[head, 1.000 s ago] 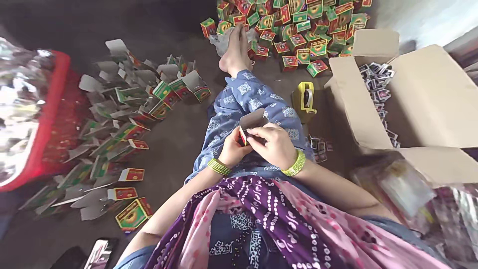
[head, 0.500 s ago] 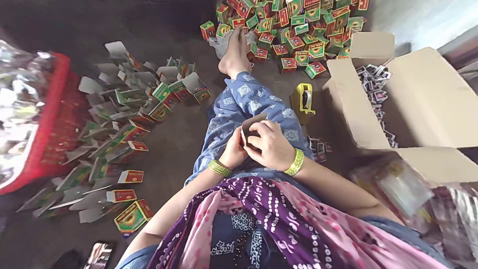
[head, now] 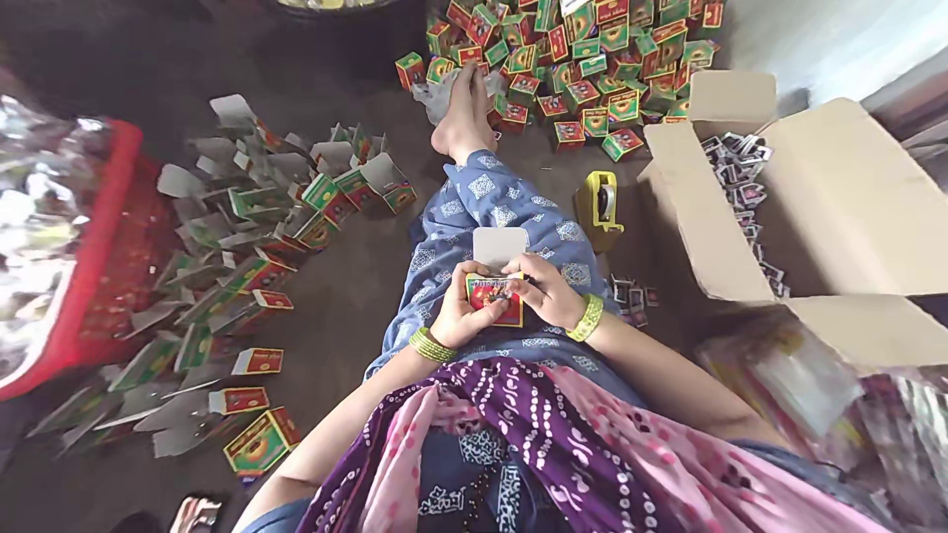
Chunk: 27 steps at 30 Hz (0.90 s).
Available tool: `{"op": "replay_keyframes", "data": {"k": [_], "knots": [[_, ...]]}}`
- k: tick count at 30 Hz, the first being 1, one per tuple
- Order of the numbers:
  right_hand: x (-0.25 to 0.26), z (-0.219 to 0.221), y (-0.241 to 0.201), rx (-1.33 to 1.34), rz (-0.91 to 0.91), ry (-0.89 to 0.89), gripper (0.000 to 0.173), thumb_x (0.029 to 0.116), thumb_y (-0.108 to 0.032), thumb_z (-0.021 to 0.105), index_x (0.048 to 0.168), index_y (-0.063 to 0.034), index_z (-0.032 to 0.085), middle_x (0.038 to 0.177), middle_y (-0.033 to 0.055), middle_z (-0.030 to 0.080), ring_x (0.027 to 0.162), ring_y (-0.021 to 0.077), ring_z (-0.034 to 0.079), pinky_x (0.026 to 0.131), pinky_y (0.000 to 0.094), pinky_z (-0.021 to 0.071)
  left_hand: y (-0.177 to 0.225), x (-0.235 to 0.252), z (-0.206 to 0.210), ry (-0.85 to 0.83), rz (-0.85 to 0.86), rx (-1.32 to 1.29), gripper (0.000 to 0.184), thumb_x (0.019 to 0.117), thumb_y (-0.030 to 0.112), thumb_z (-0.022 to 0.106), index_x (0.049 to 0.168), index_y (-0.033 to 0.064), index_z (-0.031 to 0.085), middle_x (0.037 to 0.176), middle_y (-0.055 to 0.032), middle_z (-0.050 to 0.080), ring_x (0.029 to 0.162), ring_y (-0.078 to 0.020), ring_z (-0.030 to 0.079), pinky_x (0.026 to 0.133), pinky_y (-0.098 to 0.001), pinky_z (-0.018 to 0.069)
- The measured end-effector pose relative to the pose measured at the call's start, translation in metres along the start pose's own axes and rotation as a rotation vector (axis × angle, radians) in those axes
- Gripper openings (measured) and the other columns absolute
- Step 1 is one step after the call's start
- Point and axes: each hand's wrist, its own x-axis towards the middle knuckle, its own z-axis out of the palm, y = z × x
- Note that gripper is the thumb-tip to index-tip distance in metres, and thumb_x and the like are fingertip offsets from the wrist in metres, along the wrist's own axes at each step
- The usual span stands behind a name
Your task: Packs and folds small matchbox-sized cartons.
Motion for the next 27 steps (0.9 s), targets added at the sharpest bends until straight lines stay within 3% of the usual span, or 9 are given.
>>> {"op": "replay_keyframes", "data": {"k": [5,7,8,9,11,13,15,19,27], "knots": [[0.004,0.001,0.000,-0.120,0.006,0.045,0.048,0.1070,-0.045,0.048,0.079,-0.0076,0.059,0.082,0.0067,0.058,0.088,0.0168,0.057,0.084,0.0354,0.0461,0.004,0.001,0.003,-0.015,-0.064,0.017,0.058,0.0790,0.014,0.088,0.117,0.0062,0.044,0.100,-0.0006,0.067,0.088,-0.0103,0.070,0.081,-0.0327,0.0627],[0.003,0.000,-0.003,-0.001,-0.010,0.161,0.029,0.0997,-0.032,0.065,0.088,-0.0050,0.068,0.103,0.0110,0.065,0.106,0.0199,0.061,0.093,0.0384,0.0521,0.004,0.002,0.002,-0.023,-0.082,0.011,0.058,0.0787,0.012,0.088,0.116,0.0060,0.044,0.099,-0.0019,0.067,0.088,-0.0113,0.070,0.081,-0.0333,0.0627],[0.003,-0.002,-0.006,0.076,-0.026,0.206,0.025,0.0965,-0.026,0.071,0.104,-0.0024,0.070,0.115,0.0133,0.067,0.115,0.0228,0.063,0.099,0.0424,0.0549,0.003,0.003,0.002,-0.011,-0.088,0.012,0.060,0.0780,0.012,0.088,0.117,0.0052,0.044,0.101,-0.0036,0.068,0.090,-0.0129,0.071,0.082,-0.0345,0.0630],[0.004,-0.005,-0.009,0.155,-0.033,0.221,0.035,0.0955,-0.023,0.072,0.121,0.0002,0.065,0.121,0.0147,0.067,0.116,0.0247,0.064,0.100,0.0456,0.0557,0.003,0.003,0.002,0.011,-0.093,0.011,0.064,0.0770,0.011,0.089,0.120,0.0040,0.043,0.105,-0.0062,0.068,0.093,-0.0154,0.071,0.084,-0.0364,0.0632],[0.004,-0.010,-0.017,0.255,-0.008,0.205,0.044,0.0962,-0.023,0.071,0.131,-0.0009,0.056,0.115,0.0128,0.071,0.111,0.0245,0.069,0.098,0.0464,0.0573,0.004,0.004,0.003,0.039,-0.116,0.005,0.080,0.0739,0.011,0.090,0.130,0.0034,0.034,0.117,-0.0116,0.065,0.104,-0.0206,0.070,0.092,-0.0409,0.0622],[0.005,-0.011,-0.020,0.214,-0.019,0.181,0.028,0.0941,-0.020,0.075,0.112,0.0019,0.070,0.099,0.0093,0.074,0.095,0.0184,0.072,0.088,0.0398,0.0604,0.002,0.004,0.003,0.050,-0.115,-0.003,0.091,0.0697,0.010,0.093,0.133,0.0045,0.027,0.116,-0.0135,0.066,0.105,-0.0234,0.071,0.093,-0.0440,0.0616],[0.006,-0.013,-0.022,0.080,-0.009,0.120,0.015,0.0895,-0.017,0.080,0.095,-0.0034,0.078,0.098,0.0062,0.076,0.098,0.0144,0.072,0.091,0.0342,0.0604,0.000,0.005,0.003,0.030,-0.102,0.023,0.095,0.0682,0.010,0.093,0.135,0.0037,0.026,0.116,-0.0136,0.067,0.105,-0.0231,0.071,0.093,-0.0435,0.0613],[0.009,-0.017,-0.030,-0.092,-0.002,0.052,0.018,0.0891,-0.020,0.081,0.101,-0.0067,0.080,0.107,0.0045,0.077,0.103,0.0103,0.072,0.092,0.0312,0.0611,-0.001,0.004,0.001,0.008,-0.122,0.063,0.099,0.0677,0.013,0.094,0.139,0.0032,0.026,0.117,-0.0141,0.068,0.105,-0.0232,0.071,0.093,-0.0437,0.0613],[0.010,-0.026,-0.032,-0.082,-0.003,-0.009,0.011,0.0930,-0.014,0.075,0.099,-0.0072,0.081,0.099,0.0027,0.077,0.096,0.0069,0.072,0.087,0.0270,0.0612,0.000,0.003,0.002,-0.053,-0.115,0.072,0.098,0.0676,0.012,0.094,0.140,0.0017,0.029,0.119,-0.0134,0.067,0.107,-0.0220,0.071,0.095,-0.0427,0.0609]]}}
